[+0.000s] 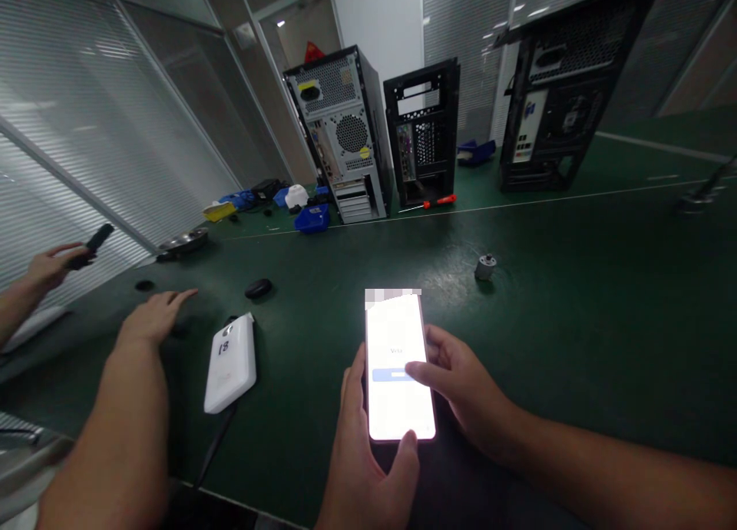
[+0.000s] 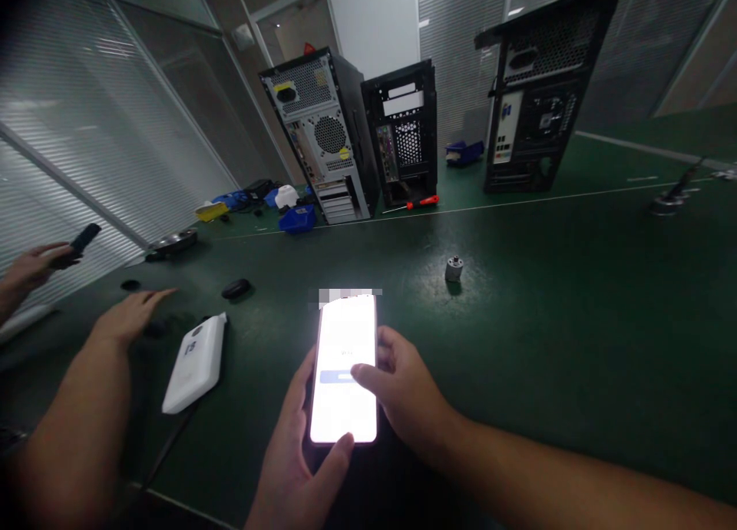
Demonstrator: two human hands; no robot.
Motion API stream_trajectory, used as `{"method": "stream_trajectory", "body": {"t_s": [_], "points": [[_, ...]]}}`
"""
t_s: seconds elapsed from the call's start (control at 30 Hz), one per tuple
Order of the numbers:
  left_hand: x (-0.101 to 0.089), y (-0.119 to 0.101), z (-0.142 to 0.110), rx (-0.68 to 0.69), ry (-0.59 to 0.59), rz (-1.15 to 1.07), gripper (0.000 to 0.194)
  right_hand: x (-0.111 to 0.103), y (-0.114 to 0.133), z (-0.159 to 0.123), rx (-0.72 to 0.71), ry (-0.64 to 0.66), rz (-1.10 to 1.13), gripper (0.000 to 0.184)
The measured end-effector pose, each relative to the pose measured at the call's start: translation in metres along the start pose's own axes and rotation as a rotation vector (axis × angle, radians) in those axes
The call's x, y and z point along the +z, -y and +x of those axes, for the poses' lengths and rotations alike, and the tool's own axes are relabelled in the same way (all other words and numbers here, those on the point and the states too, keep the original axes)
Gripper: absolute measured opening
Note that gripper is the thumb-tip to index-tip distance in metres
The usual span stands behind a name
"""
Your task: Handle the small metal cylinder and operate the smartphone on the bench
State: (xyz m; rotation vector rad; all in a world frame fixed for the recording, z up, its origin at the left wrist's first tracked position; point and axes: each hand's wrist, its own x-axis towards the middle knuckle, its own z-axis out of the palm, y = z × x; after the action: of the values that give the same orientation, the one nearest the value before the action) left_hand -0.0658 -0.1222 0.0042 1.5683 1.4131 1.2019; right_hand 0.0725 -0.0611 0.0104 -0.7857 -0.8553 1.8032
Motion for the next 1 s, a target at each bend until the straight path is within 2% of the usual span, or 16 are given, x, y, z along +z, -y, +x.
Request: {"method": "stream_trajectory", "body": {"t_s": [0.33,0.57,0.8,1.0], "points": [[-0.0011,0.0056,0.0008,0.038,-0.001,0.042,0.077,0.0006,0.0016,-0.0006,-0.012,-0.031,0.031,0.041],[-0.0012,0.002,0.0015,0.034,0.022,0.012,0.076,-0.0043,-0.0029,-0.0025,-0.033,-0.025,0.03,0.032],[-0.0016,-0.0005,-0.0013,0.096,0.011,0.104,0.075,-0.0071,-0.0037,-0.0016,-0.044,0.003,0.088,0.025],[0.0011,0.0032,-0.0037,0.141,0.013,0.18,0.083,-0.0068,-0.0014,-0.0028,-0.085,0.015,0.125,0.023]]}}
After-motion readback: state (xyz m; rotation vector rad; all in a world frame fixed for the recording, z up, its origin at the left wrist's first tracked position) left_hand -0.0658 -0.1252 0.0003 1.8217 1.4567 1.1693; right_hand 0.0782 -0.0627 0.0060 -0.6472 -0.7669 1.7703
